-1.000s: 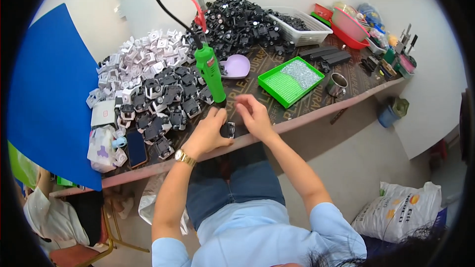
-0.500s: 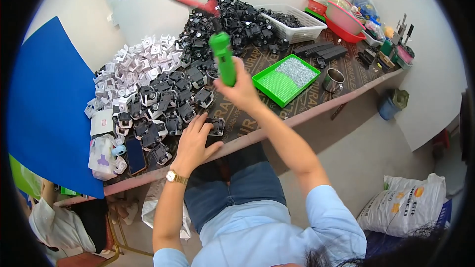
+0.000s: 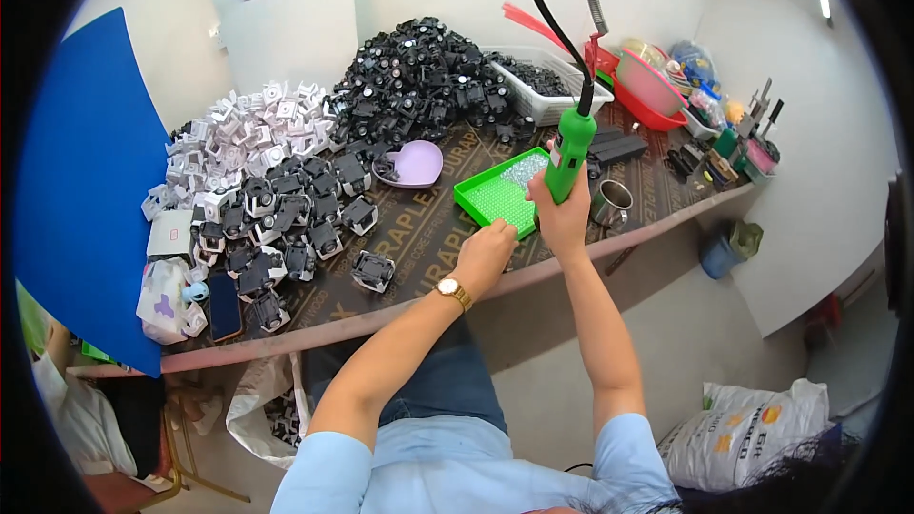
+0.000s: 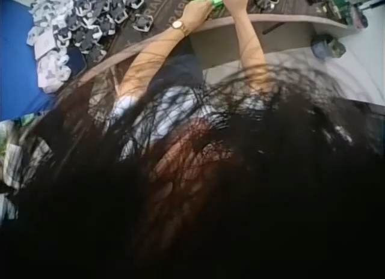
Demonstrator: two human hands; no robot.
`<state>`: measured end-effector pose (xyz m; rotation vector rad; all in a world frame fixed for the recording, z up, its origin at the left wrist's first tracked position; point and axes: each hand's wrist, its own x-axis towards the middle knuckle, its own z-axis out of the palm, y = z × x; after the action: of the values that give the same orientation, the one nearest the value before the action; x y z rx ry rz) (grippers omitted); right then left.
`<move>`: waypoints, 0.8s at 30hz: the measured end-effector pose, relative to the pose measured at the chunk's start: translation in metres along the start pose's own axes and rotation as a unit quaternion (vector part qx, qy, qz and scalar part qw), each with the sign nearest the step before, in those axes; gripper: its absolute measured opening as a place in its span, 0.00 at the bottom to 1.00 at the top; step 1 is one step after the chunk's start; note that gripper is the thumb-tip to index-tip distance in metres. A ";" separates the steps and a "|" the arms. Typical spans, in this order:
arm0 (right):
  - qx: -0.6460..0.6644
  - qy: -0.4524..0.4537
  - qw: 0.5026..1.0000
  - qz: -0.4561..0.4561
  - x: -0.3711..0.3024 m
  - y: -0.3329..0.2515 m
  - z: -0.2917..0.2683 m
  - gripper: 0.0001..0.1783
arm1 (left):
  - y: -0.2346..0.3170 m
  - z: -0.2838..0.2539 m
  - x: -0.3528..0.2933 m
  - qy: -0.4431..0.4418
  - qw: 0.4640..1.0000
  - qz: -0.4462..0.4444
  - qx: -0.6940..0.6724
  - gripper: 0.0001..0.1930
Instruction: The person assembles small electronic housings by hand, securing plastic parts together with screws using an electric screwdriver on a factory production line.
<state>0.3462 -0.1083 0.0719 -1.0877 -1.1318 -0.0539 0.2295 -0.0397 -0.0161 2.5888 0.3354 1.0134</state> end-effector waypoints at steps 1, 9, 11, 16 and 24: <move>0.019 0.000 1.000 -0.008 0.003 0.002 0.003 0.19 | -0.004 0.001 0.002 0.001 1.000 -0.003 0.003 0.05; 0.118 -0.021 0.992 -0.026 0.006 0.004 0.046 0.31 | -0.018 -0.075 -0.040 0.005 0.971 0.001 0.240 0.02; 0.144 -0.032 0.989 -0.001 0.000 0.006 0.065 0.31 | -0.019 -0.081 -0.056 0.020 0.958 0.011 0.286 0.02; 0.200 -0.034 0.978 0.054 -0.011 0.003 0.136 0.28 | -0.008 -0.112 -0.089 0.032 0.953 0.006 0.302 0.05; 0.194 -0.052 0.977 0.071 -0.015 0.010 0.207 0.19 | -0.018 -0.148 -0.129 0.026 0.963 0.013 0.266 0.14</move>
<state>0.1998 0.0385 0.0547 -0.8242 -1.0979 0.3277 0.0333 -0.0332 0.0006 3.0459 0.6693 1.1251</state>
